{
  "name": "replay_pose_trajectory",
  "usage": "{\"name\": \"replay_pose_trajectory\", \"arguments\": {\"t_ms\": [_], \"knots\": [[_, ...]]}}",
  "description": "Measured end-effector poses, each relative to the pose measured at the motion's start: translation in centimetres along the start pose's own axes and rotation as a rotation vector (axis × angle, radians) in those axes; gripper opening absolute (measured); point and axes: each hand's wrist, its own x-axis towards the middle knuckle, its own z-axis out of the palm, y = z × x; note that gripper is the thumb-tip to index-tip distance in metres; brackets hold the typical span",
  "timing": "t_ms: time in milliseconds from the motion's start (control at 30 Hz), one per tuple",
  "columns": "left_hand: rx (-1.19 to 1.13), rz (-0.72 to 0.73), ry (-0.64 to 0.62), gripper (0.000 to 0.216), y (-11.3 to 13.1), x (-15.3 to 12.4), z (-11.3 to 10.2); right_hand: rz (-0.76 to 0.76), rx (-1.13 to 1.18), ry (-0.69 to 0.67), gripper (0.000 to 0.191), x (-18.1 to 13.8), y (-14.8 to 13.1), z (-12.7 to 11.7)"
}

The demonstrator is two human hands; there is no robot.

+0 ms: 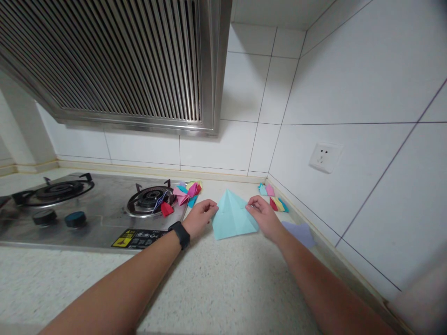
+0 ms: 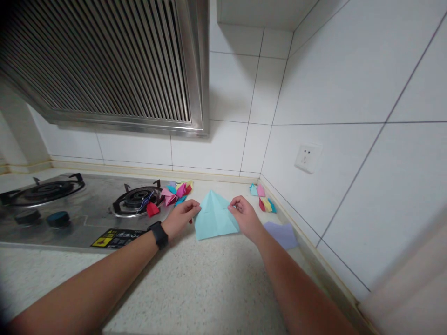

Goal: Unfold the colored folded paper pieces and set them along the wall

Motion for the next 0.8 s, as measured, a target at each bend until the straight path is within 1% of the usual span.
{"name": "replay_pose_trajectory", "arguments": {"t_ms": [233,433,533,700,800], "knots": [[-0.011,0.008,0.008,0.032,0.3,-0.1,0.0,-0.024,-0.031,-0.036,0.021,-0.1,-0.4,0.3],[-0.037,0.000,0.005,0.034,0.8,-0.4,0.1,-0.015,-0.042,-0.075,0.022,-0.2,-0.4,0.6],[-0.051,0.018,-0.002,0.034,1.1,-0.5,0.3,-0.002,-0.014,-0.099,0.022,-0.4,-0.9,0.9],[-0.032,0.045,-0.048,0.032,1.6,-0.9,0.7,0.031,0.061,-0.216,0.018,-1.1,-2.3,1.9],[-0.014,0.045,-0.086,0.032,1.8,-1.0,1.1,0.039,0.071,-0.274,0.016,-1.4,-2.4,2.3]]}}
